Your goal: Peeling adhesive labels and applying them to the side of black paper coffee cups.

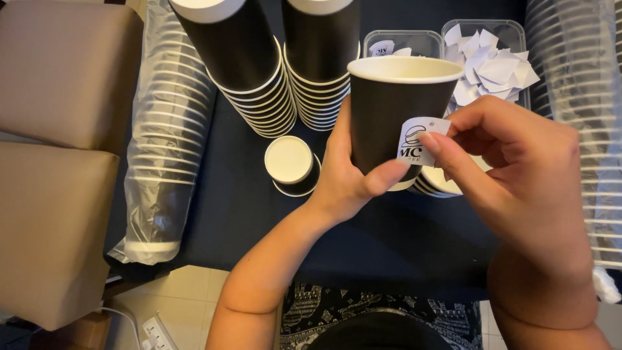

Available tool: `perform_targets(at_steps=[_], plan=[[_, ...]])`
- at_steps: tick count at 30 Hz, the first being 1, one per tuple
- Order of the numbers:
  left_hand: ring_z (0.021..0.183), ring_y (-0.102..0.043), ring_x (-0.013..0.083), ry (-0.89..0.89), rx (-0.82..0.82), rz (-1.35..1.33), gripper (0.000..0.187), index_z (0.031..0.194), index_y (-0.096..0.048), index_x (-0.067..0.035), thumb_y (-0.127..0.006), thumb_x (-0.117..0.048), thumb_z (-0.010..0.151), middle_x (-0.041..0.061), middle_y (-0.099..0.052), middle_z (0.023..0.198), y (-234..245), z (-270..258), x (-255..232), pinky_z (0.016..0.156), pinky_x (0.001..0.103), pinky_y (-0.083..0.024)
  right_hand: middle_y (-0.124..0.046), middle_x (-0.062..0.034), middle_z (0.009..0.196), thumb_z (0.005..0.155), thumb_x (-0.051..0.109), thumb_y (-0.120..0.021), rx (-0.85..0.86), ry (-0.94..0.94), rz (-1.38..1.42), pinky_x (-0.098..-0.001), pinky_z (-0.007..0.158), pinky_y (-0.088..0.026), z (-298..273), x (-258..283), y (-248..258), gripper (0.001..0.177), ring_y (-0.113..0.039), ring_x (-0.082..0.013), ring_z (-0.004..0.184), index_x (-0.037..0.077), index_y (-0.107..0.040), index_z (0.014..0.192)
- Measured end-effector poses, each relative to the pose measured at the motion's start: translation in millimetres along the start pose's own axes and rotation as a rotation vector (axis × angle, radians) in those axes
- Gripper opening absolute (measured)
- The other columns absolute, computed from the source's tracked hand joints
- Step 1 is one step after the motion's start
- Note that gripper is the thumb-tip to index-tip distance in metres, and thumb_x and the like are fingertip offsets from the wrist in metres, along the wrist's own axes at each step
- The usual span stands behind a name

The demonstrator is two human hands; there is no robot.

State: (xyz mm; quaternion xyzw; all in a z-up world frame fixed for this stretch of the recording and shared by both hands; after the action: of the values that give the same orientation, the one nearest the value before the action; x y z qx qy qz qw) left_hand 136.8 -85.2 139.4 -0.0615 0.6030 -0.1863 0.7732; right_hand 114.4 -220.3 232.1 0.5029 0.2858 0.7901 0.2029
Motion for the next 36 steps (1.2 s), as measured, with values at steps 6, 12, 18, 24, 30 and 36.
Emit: perform_targets(at_steps=[6,12,18,24,30,36], plan=[[0.129,-0.059,0.0273,0.034,-0.004,0.075,0.080,0.150,-0.037,-0.006,-0.060,-0.051,0.088,0.016,-0.059,0.139,2,0,4,0.111,0.041,-0.051,-0.066,-0.0083,0.083,0.105,0.001,-0.077,0.001,0.040,-0.023,-0.0233,0.067,-0.048,0,2,-1,0.019,-0.062,-0.0117,0.070,-0.003,-0.062,0.094],[0.128,-0.058,0.0251,-0.042,-0.015,-0.001,0.065,0.148,-0.042,-0.005,-0.053,-0.046,0.099,0.015,-0.059,0.138,4,-6,10,0.116,0.039,-0.047,-0.062,-0.0101,0.087,0.108,0.032,-0.075,-0.125,0.280,-0.364,-0.0344,0.069,-0.042,-3,-5,-5,0.038,-0.058,-0.0218,0.075,-0.002,-0.062,0.098],[0.148,-0.049,0.0277,-0.129,0.021,-0.019,0.061,0.155,-0.040,-0.003,-0.041,-0.044,0.110,0.017,-0.051,0.154,2,-9,5,0.132,0.041,-0.036,-0.055,-0.0109,0.078,0.109,0.049,-0.068,-0.269,0.403,-0.461,-0.0393,0.062,-0.033,-8,-9,4,0.056,-0.048,-0.0260,0.066,-0.001,-0.058,0.085],[0.148,-0.049,0.0291,-0.036,-0.060,-0.216,0.062,0.153,-0.042,0.001,-0.022,-0.043,0.115,0.021,-0.052,0.153,7,-2,22,0.130,0.040,-0.039,-0.055,-0.0036,0.075,0.089,0.058,-0.086,-0.132,0.466,-0.377,-0.0314,0.062,-0.037,-5,-1,-6,0.065,-0.049,-0.0167,0.064,0.003,-0.052,0.083],[0.147,-0.050,0.0341,-0.206,-0.123,0.355,0.067,0.156,-0.028,0.001,-0.021,-0.048,0.112,0.025,-0.048,0.155,2,-15,-3,0.125,0.040,-0.041,-0.053,-0.0034,0.066,0.100,0.052,-0.090,-0.340,0.384,-0.419,-0.0318,0.055,-0.034,-12,-11,-3,0.067,-0.044,-0.0169,0.056,0.003,-0.051,0.076],[0.152,-0.045,0.0331,-0.196,-0.155,0.276,0.066,0.158,-0.026,0.003,-0.022,-0.044,0.112,0.024,-0.045,0.158,7,-12,0,0.129,0.039,-0.036,-0.048,-0.0020,0.070,0.084,0.077,-0.086,-0.293,0.377,-0.470,-0.0314,0.056,-0.037,-13,2,-9,0.083,-0.041,-0.0142,0.057,0.003,-0.049,0.079]])
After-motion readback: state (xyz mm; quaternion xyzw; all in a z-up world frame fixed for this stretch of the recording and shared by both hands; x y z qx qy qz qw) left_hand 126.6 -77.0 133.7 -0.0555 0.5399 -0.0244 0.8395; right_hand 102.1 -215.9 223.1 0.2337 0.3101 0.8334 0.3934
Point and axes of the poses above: each hand's wrist, its own z-axis towards the middle knuckle, its own y-axis out of the back of the hand, x = y × z, the point moved 10 cm from there along z, towards the middle knuckle
